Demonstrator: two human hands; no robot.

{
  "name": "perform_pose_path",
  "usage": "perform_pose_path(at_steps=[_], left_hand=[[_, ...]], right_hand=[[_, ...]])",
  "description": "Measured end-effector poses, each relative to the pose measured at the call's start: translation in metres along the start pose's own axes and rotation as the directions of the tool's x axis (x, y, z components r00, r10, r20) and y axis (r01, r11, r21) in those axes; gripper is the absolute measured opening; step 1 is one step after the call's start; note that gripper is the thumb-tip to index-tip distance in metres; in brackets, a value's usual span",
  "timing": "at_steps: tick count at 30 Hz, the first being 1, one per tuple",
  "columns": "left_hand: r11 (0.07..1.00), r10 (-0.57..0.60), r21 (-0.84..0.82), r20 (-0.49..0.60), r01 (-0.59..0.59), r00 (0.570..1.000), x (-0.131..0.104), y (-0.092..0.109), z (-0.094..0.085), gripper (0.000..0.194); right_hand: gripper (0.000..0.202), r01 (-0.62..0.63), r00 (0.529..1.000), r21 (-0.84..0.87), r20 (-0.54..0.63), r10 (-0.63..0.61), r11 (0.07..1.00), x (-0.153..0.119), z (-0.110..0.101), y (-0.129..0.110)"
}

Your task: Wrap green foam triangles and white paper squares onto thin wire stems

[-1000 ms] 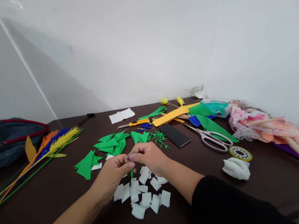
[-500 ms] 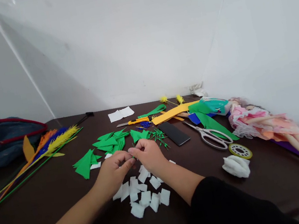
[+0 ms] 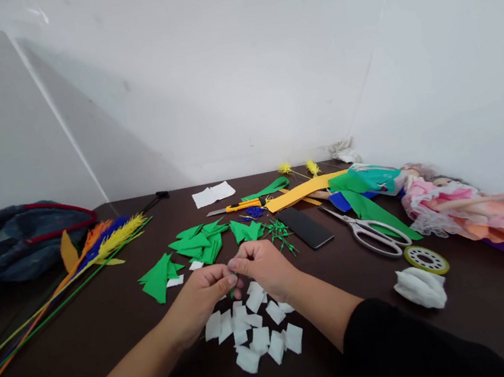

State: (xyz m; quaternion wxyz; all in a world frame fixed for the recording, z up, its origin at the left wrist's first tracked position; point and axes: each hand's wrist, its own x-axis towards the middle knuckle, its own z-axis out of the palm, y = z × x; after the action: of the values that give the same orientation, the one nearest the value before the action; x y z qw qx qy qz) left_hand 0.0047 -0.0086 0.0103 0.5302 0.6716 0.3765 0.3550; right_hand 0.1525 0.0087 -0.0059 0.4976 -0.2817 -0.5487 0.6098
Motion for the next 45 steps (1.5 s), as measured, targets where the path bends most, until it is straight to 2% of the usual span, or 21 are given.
perform_pose_path(at_steps=[4,8,12,15,18,22,25,31,34,37,42,45], left_hand=[[0.998,0.028,0.057,0.026,-0.030,0.999,-0.001,-0.001,-0.001,0.021],[0.991,0.046,0.123,0.030,-0.050,0.998,-0.001,-0.004,-0.002,0.021],[1.000,0.010,-0.003,0.000,-0.010,1.000,-0.001,-0.004,-0.003,0.018],[0.996,-0.004,-0.084,0.007,0.005,1.000,-0.001,-0.004,-0.004,0.017],[0.996,-0.007,-0.094,0.025,0.009,1.000,-0.001,-0.004,-0.005,0.018],[0.997,-0.004,-0.078,0.037,0.007,0.999,-0.001,-0.005,-0.005,0.017],[0.998,-0.011,-0.064,0.049,0.015,0.999,0.000,-0.006,-0.003,0.017],[0.997,-0.025,-0.070,0.062,0.029,0.998,-0.001,-0.003,-0.002,0.018],[0.998,-0.012,-0.061,0.085,0.017,0.996,-0.002,-0.002,-0.001,0.019],[0.999,-0.005,-0.039,0.108,0.010,0.994,-0.002,-0.003,0.000,0.020],[0.999,-0.006,0.043,0.121,0.001,0.993,0.000,-0.004,0.002,0.022],[0.994,0.007,0.108,0.114,-0.020,0.993,0.001,-0.004,0.003,0.022]], right_hand=[[0.034,0.016,0.995,-0.070,-0.092,-0.023,0.997,0.002,0.001,0.003],[0.034,-0.036,0.999,-0.013,-0.040,0.036,0.999,0.003,-0.001,0.006],[0.018,-0.040,0.999,0.042,0.020,0.039,0.998,0.003,-0.004,0.003],[0.015,-0.005,0.998,0.099,0.058,0.000,0.995,0.003,-0.003,0.000],[0.020,0.021,0.997,0.129,0.067,-0.029,0.991,0.004,0.000,0.001],[0.027,0.062,0.997,0.116,-0.048,-0.057,0.991,0.008,0.002,0.007],[0.026,0.028,0.993,0.056,-0.118,-0.022,0.998,0.009,0.003,0.009],[0.018,-0.023,0.999,0.063,0.038,0.020,0.998,0.004,-0.003,0.003],[0.022,0.039,0.999,-0.001,0.022,-0.039,0.999,0.003,-0.006,0.000],[0.028,0.091,0.994,-0.101,-0.043,-0.096,0.991,0.003,-0.005,-0.003],[0.038,0.072,0.977,-0.313,-0.169,-0.131,0.947,0.003,-0.001,-0.006],[0.037,0.059,0.973,-0.367,-0.188,-0.136,0.929,0.004,-0.002,-0.004]])
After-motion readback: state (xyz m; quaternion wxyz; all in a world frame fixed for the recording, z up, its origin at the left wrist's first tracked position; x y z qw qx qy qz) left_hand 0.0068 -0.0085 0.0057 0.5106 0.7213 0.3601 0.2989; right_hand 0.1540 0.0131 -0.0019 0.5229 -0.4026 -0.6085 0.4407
